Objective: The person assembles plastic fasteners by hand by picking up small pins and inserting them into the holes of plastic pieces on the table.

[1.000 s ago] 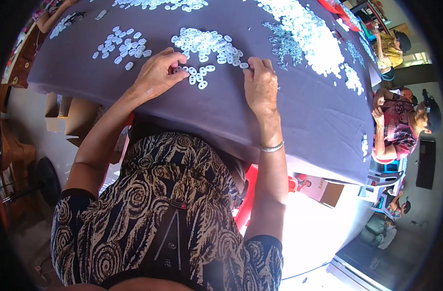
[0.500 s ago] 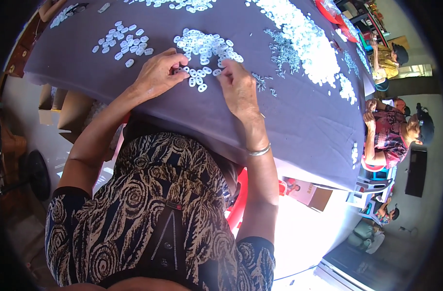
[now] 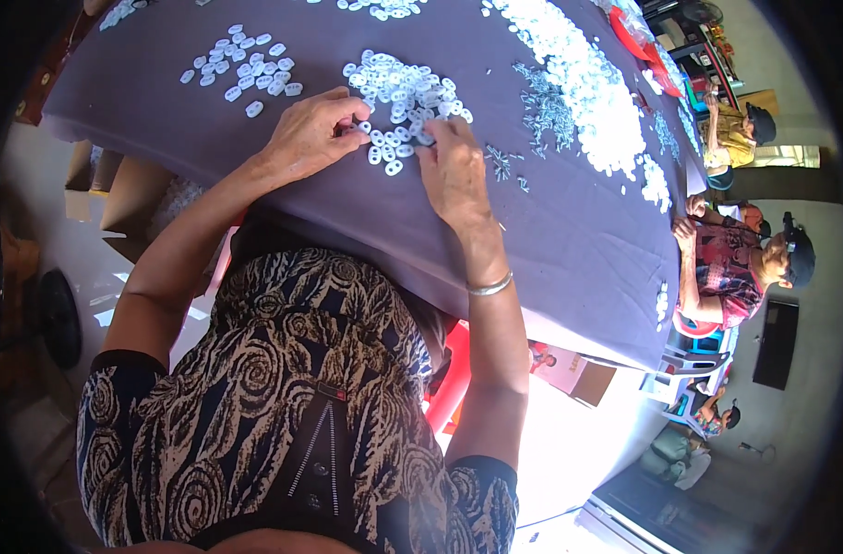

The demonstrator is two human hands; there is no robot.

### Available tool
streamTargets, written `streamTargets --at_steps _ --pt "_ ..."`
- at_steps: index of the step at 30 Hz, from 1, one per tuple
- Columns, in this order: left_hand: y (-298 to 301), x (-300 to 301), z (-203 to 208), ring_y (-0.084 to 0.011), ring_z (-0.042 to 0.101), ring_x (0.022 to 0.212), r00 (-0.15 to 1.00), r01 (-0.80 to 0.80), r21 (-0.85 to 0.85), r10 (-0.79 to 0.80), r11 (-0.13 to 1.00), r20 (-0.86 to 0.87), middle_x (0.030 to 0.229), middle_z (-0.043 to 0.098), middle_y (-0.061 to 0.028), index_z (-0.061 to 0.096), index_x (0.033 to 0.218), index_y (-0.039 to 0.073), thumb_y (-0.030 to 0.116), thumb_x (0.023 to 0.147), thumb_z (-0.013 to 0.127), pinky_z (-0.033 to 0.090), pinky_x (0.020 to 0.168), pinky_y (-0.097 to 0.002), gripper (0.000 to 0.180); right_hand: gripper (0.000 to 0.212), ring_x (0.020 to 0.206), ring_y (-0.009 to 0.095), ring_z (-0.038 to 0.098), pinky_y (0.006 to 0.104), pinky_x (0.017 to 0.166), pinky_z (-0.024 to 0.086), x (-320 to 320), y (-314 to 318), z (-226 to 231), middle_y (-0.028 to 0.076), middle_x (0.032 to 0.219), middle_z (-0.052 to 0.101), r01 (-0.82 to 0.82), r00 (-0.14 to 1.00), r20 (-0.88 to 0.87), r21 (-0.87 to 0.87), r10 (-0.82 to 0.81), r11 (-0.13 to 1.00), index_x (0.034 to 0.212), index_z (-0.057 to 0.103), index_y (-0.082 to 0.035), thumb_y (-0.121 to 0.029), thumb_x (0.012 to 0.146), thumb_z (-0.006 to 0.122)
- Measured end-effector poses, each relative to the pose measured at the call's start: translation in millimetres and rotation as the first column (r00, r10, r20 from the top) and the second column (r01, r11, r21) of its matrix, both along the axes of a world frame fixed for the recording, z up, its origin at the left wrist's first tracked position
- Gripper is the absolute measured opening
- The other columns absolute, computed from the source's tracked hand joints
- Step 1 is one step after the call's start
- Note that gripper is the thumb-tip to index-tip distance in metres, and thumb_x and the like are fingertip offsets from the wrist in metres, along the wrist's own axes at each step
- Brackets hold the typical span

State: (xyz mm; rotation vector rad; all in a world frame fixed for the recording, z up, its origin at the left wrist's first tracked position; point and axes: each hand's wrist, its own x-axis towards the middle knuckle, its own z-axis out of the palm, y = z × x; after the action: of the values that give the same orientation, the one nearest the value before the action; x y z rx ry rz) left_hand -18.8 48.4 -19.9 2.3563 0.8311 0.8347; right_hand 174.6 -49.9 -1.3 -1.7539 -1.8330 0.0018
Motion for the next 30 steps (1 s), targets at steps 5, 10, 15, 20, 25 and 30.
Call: streamTargets --at_steps 5,10,15,20,25,30 --pt "1 -1 0 -0.0220 0.058 0.069 1.000 -0.002 0.003 0.002 1.000 0.005 0.080 0.058 -0.0058 0.061 0.092 0.008 0.018 0.076 0.065 0.047 0.062 -0.0341 0.020 0.019 0.069 0.023 0.063 0.0321 0.063 0.049 -2 -7 0 0.013 0.085 0.060 -0.072 0.997 0.022 0.102 0.070 0.992 0.096 0.061 -0.001 -0.001 0.078 0.061" --pt "4 1 -2 -0.0221 0.058 0.067 1.000 0.009 0.035 -0.010 0.999 0.013 0.077 0.058 -0.0058 0.061 0.093 0.007 0.014 0.077 0.062 0.046 0.061 -0.0344 0.018 0.017 0.066 0.017 0.063 0.0288 0.061 0.049 41 22 9 0.011 0.081 0.064 0.117 0.988 -0.105 0.057 -0.111 0.992 0.098 0.062 -0.002 -0.005 0.081 0.058" --pt "3 2 -6 -0.0220 0.057 0.065 0.997 0.001 0.061 -0.005 0.998 0.076 0.075 0.058 -0.0061 0.061 0.094 0.007 0.010 0.077 0.061 0.046 0.059 -0.0342 0.017 0.014 0.070 0.019 0.063 0.0296 0.064 0.049 34 48 7 0.011 0.083 0.062 0.041 0.997 -0.066 -0.016 -0.042 0.999 0.093 0.064 -0.003 -0.008 0.079 0.062" --pt "4 2 -6 -0.0215 0.057 0.064 0.995 0.006 0.057 -0.012 0.998 0.098 0.075 0.058 -0.0057 0.061 0.095 0.008 0.009 0.077 0.061 0.046 0.058 -0.0339 0.018 0.012 0.069 0.020 0.062 0.0309 0.064 0.049 2 28 6 0.010 0.083 0.061 0.001 1.000 -0.017 -0.024 -0.002 1.000 0.087 0.066 -0.002 -0.006 0.075 0.066" --pt "4 -1 -9 -0.0207 0.057 0.064 0.996 -0.007 0.054 0.002 0.999 0.090 0.074 0.058 -0.0051 0.061 0.095 0.008 0.009 0.076 0.062 0.046 0.058 -0.0332 0.019 0.016 0.065 0.017 0.061 0.0280 0.060 0.048 -6 8 16 0.008 0.084 0.062 0.134 0.984 -0.129 0.080 -0.123 0.988 0.092 0.065 -0.003 -0.004 0.076 0.066" --pt "4 1 -6 -0.0209 0.057 0.064 0.997 -0.004 0.059 0.000 0.998 0.076 0.073 0.058 -0.0050 0.061 0.094 0.009 0.010 0.077 0.062 0.045 0.058 -0.0334 0.018 0.010 0.065 0.011 0.059 0.0248 0.061 0.047 15 4 7 0.005 0.078 0.062 0.116 0.964 -0.240 -0.021 -0.118 0.993 0.089 0.066 -0.004 -0.006 0.079 0.066"
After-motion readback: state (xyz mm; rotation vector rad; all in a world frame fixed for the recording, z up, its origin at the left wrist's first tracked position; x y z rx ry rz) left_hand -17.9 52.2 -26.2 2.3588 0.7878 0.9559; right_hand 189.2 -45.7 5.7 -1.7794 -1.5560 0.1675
